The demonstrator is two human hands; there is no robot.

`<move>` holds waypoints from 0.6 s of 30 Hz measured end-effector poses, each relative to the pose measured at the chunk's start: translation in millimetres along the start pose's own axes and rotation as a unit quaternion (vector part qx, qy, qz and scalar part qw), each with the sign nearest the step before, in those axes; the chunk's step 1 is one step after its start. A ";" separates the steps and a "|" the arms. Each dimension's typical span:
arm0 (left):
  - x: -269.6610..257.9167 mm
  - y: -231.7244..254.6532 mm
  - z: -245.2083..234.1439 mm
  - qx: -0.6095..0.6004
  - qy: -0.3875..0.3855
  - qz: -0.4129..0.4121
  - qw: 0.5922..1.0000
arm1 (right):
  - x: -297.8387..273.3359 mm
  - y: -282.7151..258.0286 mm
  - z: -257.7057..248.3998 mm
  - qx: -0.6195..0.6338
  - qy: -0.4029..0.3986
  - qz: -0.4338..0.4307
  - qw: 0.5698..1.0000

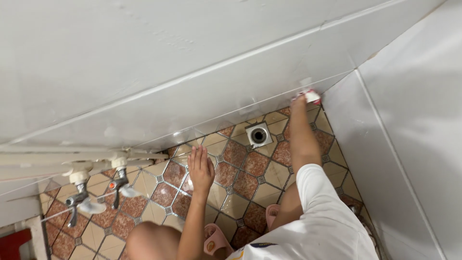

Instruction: The person wipes the wall tiles in a bathroom using a patterned cloth, cleaning around plumbing fixtures, corners, and behind objects like a toilet and storage bins.

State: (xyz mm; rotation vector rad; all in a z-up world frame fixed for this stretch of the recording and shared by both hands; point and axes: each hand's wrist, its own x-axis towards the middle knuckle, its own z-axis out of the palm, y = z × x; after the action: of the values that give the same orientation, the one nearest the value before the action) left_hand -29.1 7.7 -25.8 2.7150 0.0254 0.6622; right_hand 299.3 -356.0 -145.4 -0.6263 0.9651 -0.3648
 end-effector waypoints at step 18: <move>-54.3 -82.7 -89.3 -0.037 0.011 -0.094 0.995 | -263.8 272.3 4.3 -0.178 -0.081 0.248 0.949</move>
State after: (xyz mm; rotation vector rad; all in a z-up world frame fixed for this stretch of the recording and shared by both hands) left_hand -112.4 109.2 -3.2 2.5934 0.2524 0.6239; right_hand 167.4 -0.5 -147.6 -0.6987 0.9996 0.3128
